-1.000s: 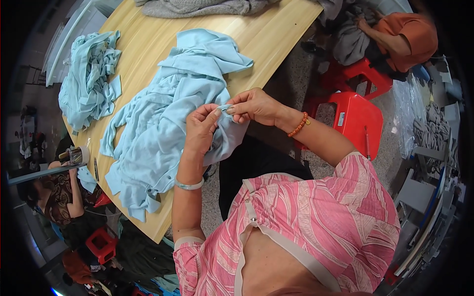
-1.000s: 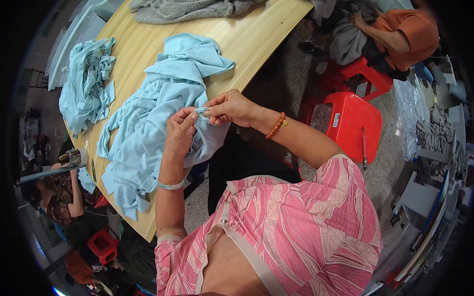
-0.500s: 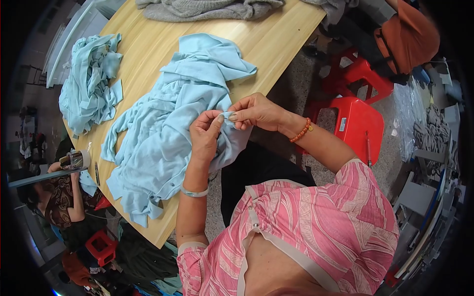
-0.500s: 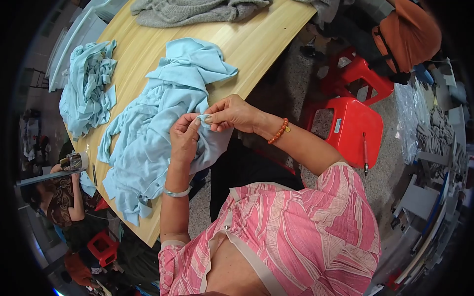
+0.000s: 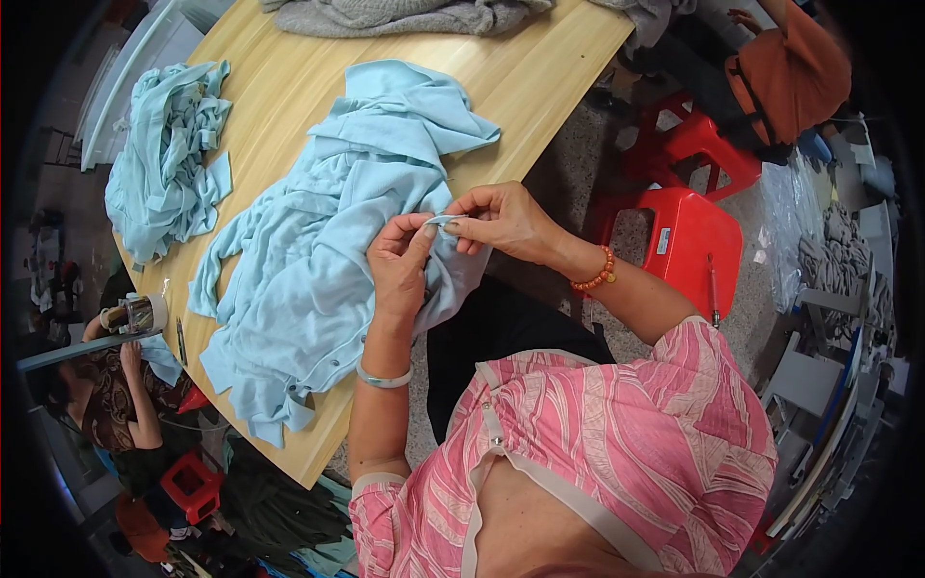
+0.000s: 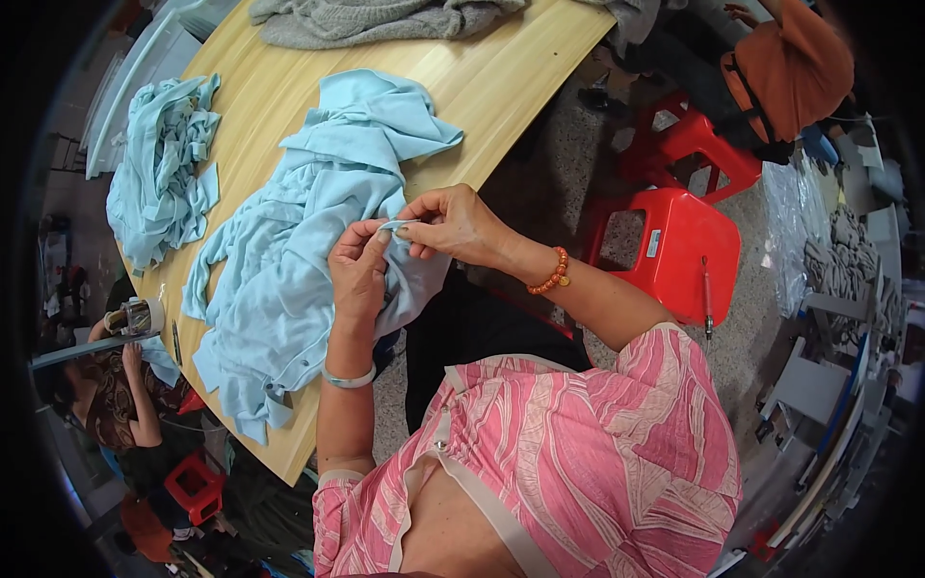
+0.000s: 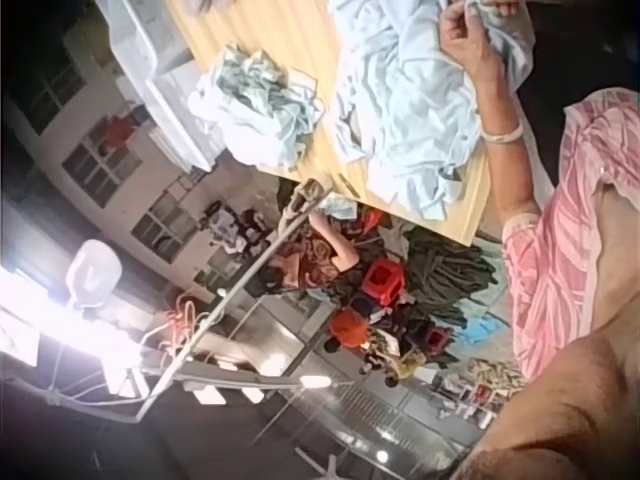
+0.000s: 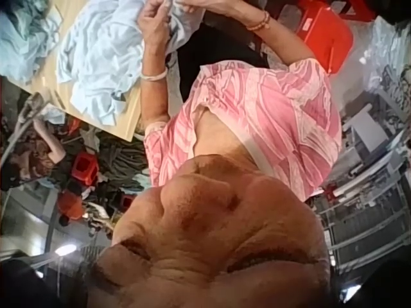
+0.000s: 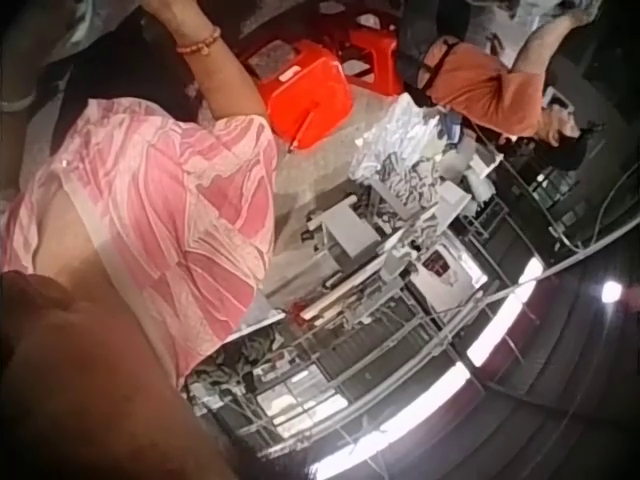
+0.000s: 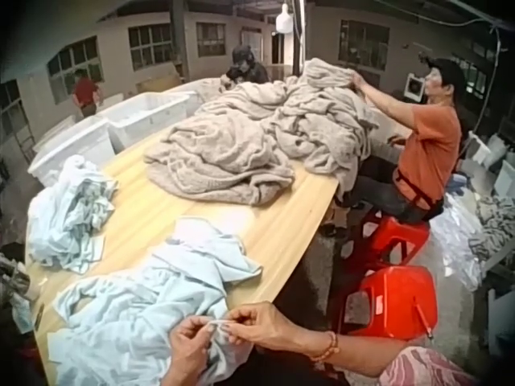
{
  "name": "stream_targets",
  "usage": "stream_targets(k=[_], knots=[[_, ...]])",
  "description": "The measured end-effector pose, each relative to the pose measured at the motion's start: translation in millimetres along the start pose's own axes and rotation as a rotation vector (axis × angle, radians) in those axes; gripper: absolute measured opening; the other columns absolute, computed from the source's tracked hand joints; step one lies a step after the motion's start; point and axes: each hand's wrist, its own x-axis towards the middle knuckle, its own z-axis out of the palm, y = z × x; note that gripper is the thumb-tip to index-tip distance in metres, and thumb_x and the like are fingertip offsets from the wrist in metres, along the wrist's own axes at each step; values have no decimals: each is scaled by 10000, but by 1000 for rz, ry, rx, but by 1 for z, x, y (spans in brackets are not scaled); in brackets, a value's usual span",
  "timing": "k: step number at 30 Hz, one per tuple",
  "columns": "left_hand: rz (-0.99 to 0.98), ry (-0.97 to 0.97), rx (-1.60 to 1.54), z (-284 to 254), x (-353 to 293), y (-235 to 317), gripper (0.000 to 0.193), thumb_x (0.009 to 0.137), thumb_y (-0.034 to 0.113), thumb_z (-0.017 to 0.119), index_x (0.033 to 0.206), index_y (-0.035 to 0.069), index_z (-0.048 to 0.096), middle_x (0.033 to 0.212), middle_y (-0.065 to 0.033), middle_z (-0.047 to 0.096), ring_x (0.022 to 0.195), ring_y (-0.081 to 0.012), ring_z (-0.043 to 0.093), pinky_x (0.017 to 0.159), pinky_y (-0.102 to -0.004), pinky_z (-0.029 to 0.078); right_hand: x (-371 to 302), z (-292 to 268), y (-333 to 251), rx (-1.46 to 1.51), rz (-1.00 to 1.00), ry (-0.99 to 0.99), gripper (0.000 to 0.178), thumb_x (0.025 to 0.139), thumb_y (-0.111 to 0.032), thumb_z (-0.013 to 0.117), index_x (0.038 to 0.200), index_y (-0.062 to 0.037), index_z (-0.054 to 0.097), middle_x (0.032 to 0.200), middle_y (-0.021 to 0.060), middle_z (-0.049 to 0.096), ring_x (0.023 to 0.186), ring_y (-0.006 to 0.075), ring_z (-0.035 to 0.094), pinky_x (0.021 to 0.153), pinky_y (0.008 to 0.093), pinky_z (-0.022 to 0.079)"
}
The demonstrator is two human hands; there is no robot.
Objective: Inspecting and trimming loose threads from light blue shirts at a factory workbench.
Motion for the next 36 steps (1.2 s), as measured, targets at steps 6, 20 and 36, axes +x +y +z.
stream_targets(k=[6,20,36], knots=[[-23,0,-79,1,-1,4,121,869,31,647,987,7,632,891,-2,634,750,-45,551,675,-173,428,-1,1,-2,-3,-25,-9,220,841,-121,671,962,63,658,760,49,653,629,83,617,583,213,515],[-25,-27,-132,0,2,3,125,857,-4,641,981,3,627,916,-27,636,755,-56,554,657,-179,423,-6,4,4,-7,-120,32,187,852,-68,679,994,51,658,807,48,664,680,72,616,631,206,523],[-3,-8,-87,-2,0,-1,116,854,-14,641,967,11,631,898,-3,626,702,-27,504,605,-157,373,-8,0,1,-64,-34,36,171,846,-87,673,945,52,676,771,49,662,645,84,619,599,210,512]])
